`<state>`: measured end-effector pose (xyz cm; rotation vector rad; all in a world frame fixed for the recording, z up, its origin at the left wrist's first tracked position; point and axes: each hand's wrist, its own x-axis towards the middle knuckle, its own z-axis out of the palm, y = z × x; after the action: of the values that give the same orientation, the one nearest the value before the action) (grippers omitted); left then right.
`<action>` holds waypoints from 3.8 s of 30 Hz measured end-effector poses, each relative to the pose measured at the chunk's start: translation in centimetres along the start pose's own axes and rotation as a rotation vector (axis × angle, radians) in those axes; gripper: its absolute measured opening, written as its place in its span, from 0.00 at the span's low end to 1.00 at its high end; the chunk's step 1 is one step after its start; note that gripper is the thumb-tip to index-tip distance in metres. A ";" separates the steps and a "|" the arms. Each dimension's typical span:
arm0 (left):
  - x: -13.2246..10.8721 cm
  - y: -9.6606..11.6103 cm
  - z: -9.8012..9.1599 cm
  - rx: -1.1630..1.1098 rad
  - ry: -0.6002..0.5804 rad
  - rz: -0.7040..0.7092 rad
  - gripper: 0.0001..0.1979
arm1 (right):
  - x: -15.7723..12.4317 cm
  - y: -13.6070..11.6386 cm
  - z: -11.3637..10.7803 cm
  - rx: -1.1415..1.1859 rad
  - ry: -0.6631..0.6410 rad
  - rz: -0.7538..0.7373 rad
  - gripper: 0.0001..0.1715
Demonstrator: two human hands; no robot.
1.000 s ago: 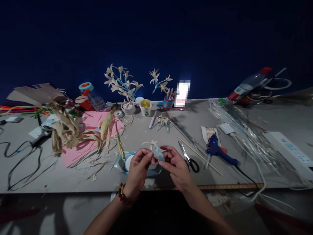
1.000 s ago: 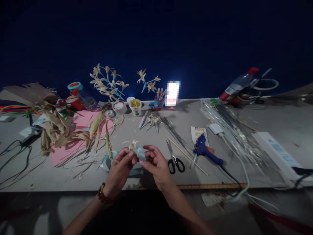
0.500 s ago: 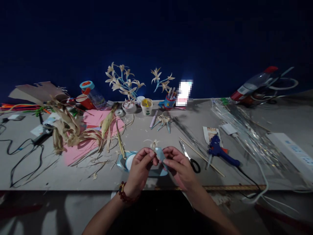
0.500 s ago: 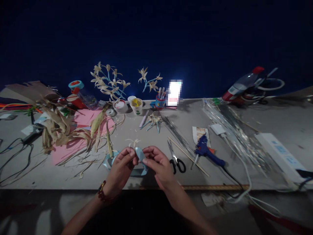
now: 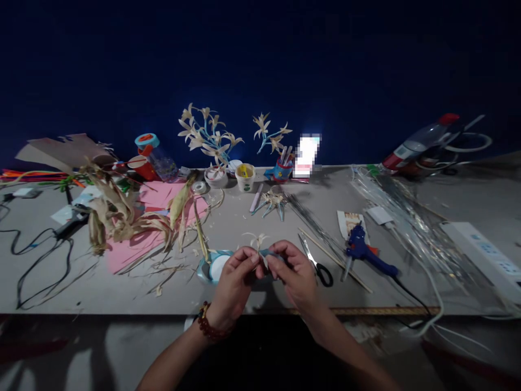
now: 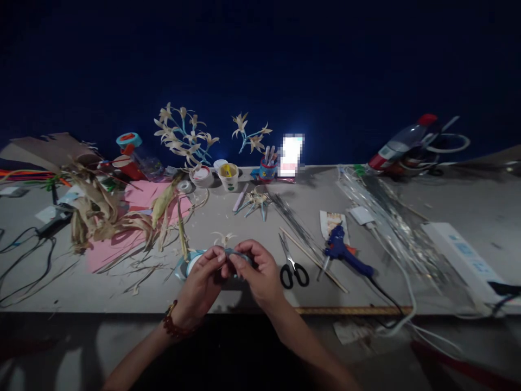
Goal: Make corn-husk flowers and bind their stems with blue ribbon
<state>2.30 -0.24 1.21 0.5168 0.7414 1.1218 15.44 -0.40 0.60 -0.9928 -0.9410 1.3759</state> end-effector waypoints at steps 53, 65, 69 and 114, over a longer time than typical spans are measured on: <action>-0.6 -0.4 0.0 -0.012 -0.002 0.103 0.04 | 0.0 0.9 2.3 -0.293 0.235 -0.484 0.07; -0.9 -1.1 -0.4 0.191 0.034 0.302 0.03 | -0.1 0.2 2.3 -0.371 0.209 -0.513 0.06; -1.1 -1.1 -0.7 0.345 0.080 0.377 0.04 | -0.1 0.0 2.6 -0.367 0.195 -0.508 0.06; -0.8 1.2 -0.8 -0.024 -0.168 0.018 0.10 | 1.1 -0.8 1.3 -0.110 -0.187 -0.120 0.16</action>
<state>0.77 -0.60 1.76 0.5905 0.5775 1.0887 14.49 0.78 1.75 -0.8841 -1.2080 1.3439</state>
